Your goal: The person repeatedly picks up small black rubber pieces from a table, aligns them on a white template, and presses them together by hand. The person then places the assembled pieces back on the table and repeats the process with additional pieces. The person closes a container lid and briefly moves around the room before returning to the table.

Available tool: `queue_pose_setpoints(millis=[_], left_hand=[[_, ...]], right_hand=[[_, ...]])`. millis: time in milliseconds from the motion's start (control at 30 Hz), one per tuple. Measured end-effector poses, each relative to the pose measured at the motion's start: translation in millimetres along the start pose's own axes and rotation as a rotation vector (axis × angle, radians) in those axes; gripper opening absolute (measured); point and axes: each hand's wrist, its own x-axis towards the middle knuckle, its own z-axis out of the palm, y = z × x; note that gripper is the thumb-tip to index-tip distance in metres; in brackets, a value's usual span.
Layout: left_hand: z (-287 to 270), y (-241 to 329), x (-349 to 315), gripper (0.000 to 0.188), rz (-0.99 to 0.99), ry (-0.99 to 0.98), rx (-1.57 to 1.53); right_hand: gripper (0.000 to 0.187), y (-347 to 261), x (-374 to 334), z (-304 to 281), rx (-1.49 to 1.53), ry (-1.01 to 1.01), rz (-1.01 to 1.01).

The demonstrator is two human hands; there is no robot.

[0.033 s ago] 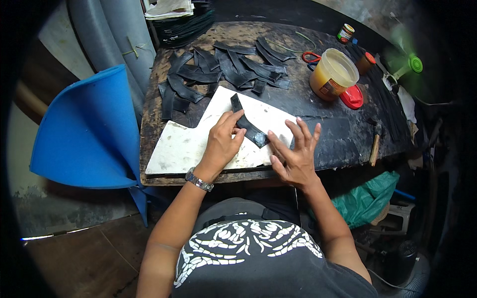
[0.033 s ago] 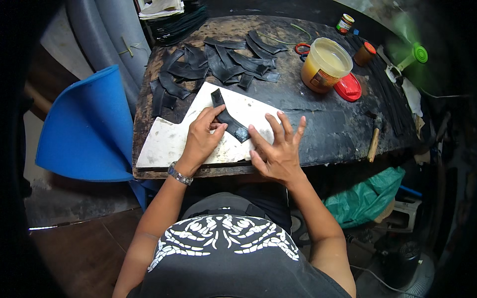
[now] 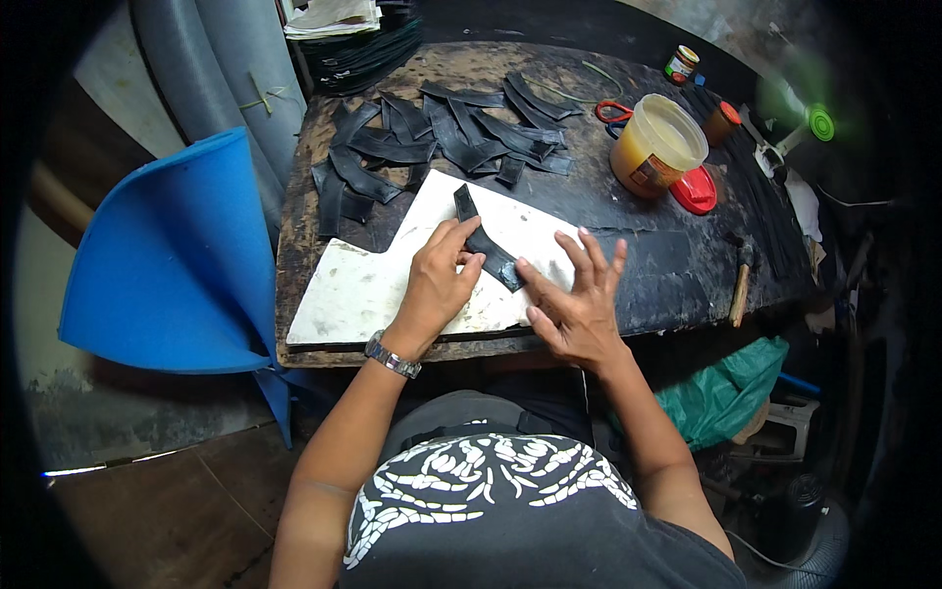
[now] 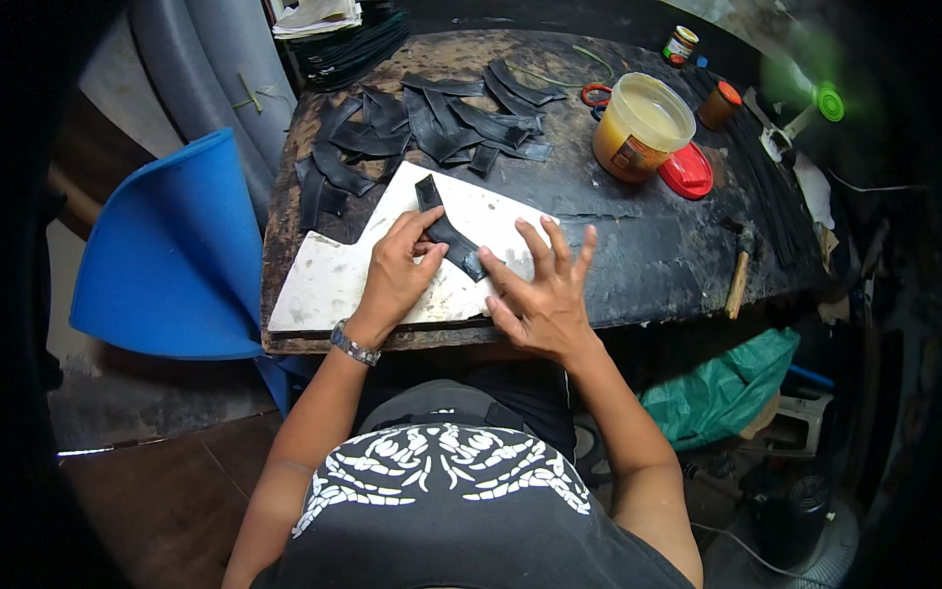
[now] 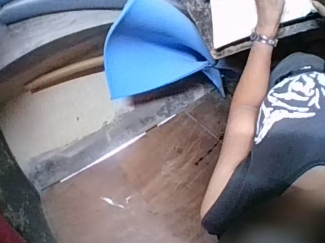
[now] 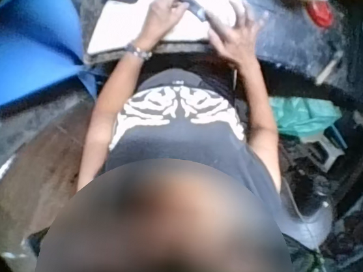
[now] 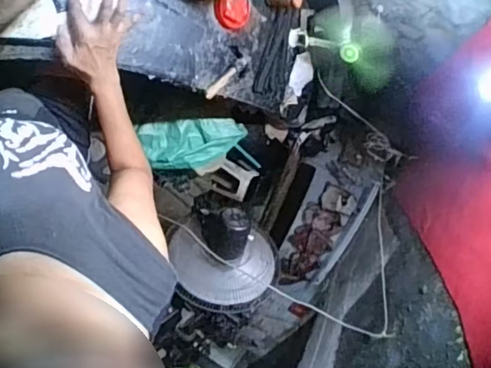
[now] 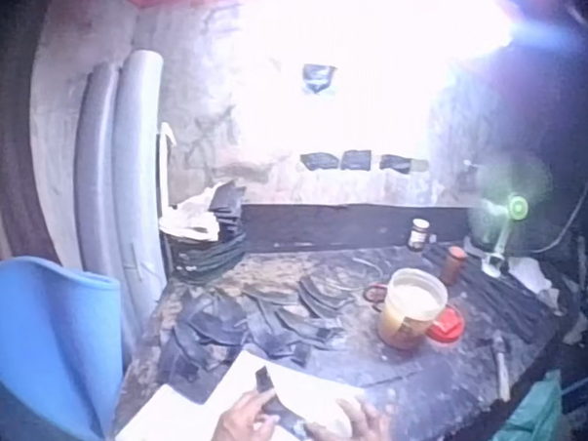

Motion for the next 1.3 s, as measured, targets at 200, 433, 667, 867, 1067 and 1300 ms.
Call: queue_pose_setpoints(millis=[200,433,667,867,1067,1300], left_hand=[[-1,2,-1,0.044,-0.027,-0.001,0.019],[0,2,0,0.045,-0.021,0.005,0.009],[-1,3,0,0.044,-0.025,-0.003,0.024],[3,-3,-3,0.044,-0.020,0.012,-0.009],[2,-1,-1,0.045,0.020,0.013,0.021],[-10,-5,15,0.037,-0.112,0.115,-0.059]], right_hand=[[0.042,7,11,-7,0.072,-0.053,-0.121],[0.030,6,7,1,-0.158,0.111,-0.189],[0.041,4,5,-2,-0.011,0.094,-0.116],[0.037,-2,3,10,-0.034,0.088,-0.023],[0.034,-10,0,12,-0.125,0.108,-0.060],[0.035,-5,-11,10,0.296,0.292,0.031]])
